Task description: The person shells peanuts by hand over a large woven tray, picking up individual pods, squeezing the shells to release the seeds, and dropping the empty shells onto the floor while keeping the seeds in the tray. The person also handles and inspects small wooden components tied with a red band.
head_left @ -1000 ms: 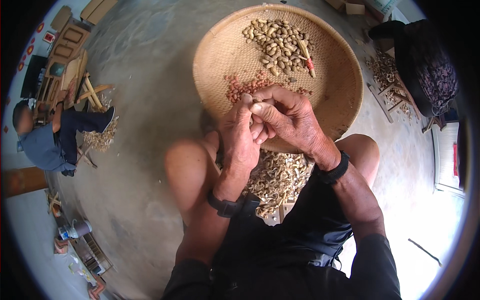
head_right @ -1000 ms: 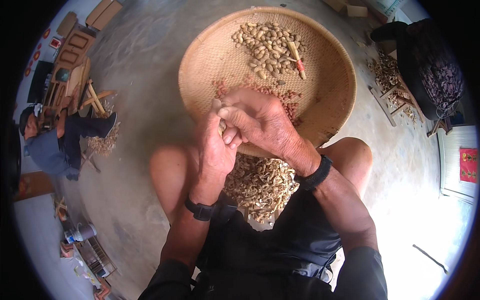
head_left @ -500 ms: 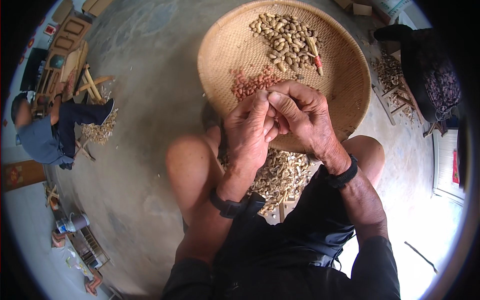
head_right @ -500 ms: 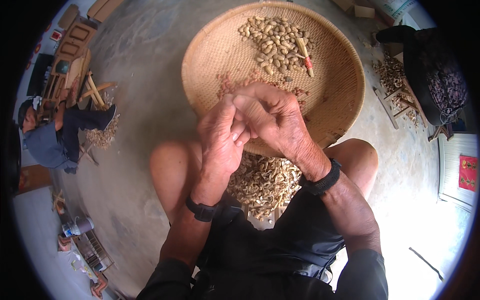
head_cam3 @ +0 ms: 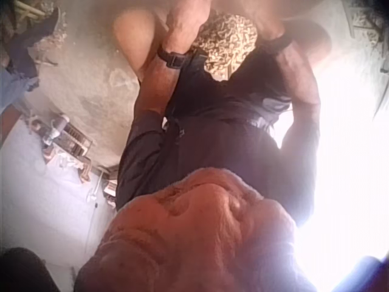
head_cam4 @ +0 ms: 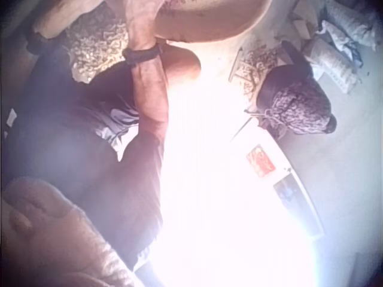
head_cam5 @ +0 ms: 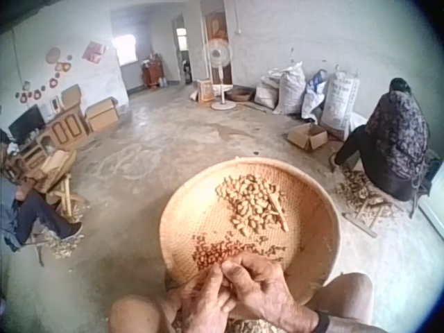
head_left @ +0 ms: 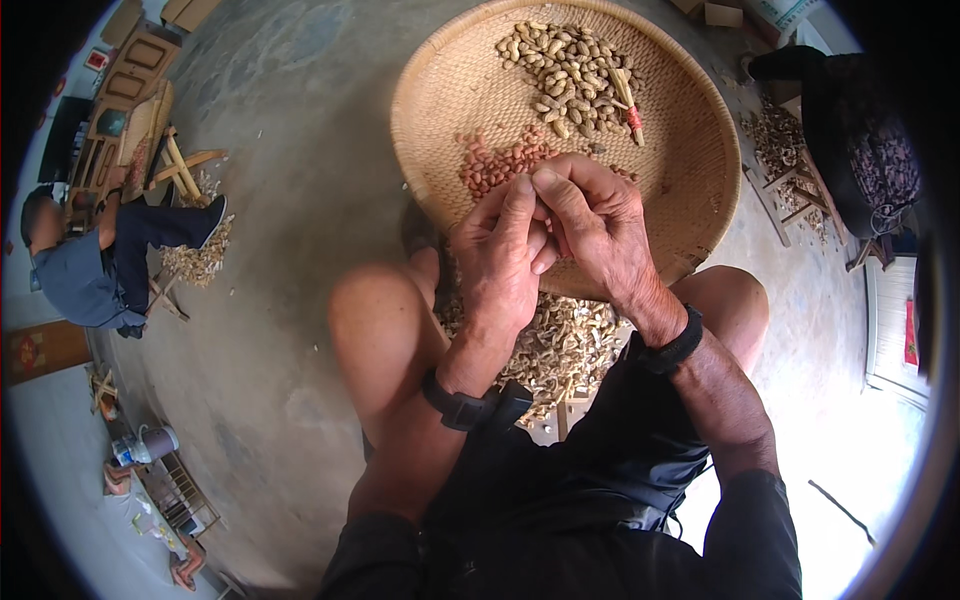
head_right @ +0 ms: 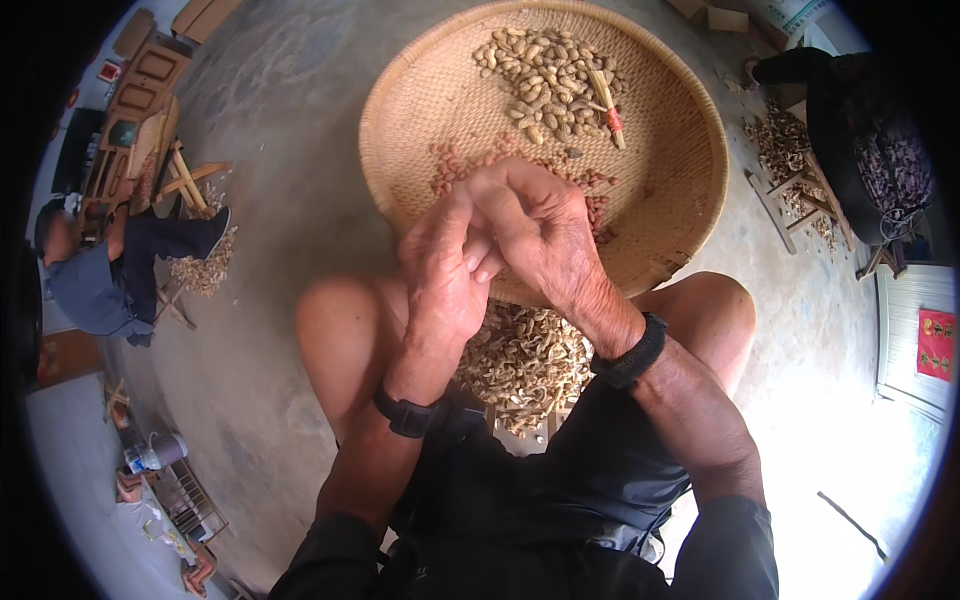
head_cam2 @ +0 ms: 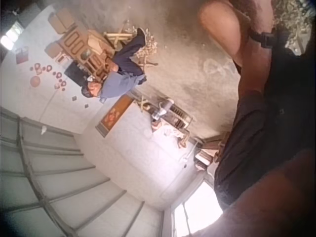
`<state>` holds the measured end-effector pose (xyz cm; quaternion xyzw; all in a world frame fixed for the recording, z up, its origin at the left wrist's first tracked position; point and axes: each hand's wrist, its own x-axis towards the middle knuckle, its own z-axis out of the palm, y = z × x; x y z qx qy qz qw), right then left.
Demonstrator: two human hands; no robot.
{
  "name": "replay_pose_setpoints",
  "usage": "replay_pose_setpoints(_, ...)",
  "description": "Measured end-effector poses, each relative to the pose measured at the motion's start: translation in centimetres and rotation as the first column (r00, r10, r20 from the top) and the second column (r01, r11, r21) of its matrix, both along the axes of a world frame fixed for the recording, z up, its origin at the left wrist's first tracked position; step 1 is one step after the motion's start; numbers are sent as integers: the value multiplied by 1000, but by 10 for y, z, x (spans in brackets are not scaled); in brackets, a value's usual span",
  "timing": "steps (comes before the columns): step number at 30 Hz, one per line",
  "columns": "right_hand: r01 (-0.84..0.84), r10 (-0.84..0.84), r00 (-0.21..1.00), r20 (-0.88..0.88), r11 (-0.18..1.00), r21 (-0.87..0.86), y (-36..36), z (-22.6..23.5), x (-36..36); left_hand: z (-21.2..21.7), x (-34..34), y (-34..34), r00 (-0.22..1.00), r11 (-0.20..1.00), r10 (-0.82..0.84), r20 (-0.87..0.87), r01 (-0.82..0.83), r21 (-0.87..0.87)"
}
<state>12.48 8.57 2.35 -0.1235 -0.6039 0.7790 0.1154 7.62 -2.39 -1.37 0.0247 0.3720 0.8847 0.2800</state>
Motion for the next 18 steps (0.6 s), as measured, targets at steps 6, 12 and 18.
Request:
replay_pose_setpoints(6, -77, 81, 997, -17, 982, 174, 3, 8, -1, 7, -9, -5, 1000, 994, 14, -9, -15, -113)
replay_pose_setpoints(12, -116, 112, 993, 31, 974, 193, 8, 14, 1, 15, -14, -13, 987, 956, -130, -92, 101, -276)
replay_pose_setpoints(18, -131, 130, 991, 34, 990, 45, 16, 9, 1, 20, -16, -16, 976, 915, -209, -65, 172, -364)
